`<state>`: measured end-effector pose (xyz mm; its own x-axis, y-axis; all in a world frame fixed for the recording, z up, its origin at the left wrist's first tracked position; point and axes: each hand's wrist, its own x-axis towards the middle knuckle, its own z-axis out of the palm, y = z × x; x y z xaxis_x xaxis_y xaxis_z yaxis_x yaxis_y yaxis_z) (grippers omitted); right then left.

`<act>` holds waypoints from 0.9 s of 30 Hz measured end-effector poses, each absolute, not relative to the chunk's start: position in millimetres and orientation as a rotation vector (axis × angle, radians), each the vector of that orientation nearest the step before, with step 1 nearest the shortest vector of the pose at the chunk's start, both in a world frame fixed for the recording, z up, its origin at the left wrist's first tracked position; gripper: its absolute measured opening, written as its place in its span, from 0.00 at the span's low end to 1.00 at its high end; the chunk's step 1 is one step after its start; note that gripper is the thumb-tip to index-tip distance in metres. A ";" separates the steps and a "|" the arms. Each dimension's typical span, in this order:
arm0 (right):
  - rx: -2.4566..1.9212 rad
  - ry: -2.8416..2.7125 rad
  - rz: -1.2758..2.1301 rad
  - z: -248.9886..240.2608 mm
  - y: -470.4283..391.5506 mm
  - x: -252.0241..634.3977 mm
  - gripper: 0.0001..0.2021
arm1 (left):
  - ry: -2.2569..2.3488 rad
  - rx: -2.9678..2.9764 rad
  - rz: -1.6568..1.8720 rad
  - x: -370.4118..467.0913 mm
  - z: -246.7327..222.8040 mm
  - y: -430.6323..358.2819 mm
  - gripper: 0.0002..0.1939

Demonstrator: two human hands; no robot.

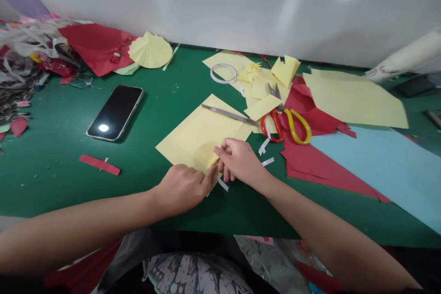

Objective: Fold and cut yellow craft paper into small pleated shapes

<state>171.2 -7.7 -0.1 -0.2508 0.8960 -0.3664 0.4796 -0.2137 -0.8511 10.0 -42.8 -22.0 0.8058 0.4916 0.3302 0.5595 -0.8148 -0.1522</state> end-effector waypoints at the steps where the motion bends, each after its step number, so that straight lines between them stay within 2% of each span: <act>1: -1.619 -1.666 1.481 -0.1 -6.8 171.8 0.11 | -0.839 -2.756 -0.371 10.3 -22.3 -43.3 0.14; 14: -1.620 -1.467 1.736 -2.2 -1.8 172.8 0.09 | -1.149 -2.931 -0.148 15.0 -15.6 -44.6 0.16; 23: -1.696 -1.625 1.607 4.8 -1.9 174.9 0.07 | -1.165 -2.897 -0.157 15.6 -14.0 -45.0 0.16; 27: -1.688 -1.650 1.592 3.6 -2.6 175.3 0.07 | -1.113 -2.854 -0.305 13.4 -16.3 -44.8 0.14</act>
<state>175.3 -2.6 3.6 -0.2691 0.8345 -0.4808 0.5103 -0.2999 -0.8060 13.4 -44.8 -16.3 0.7193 0.6633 0.2064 0.6758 -0.7369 0.0131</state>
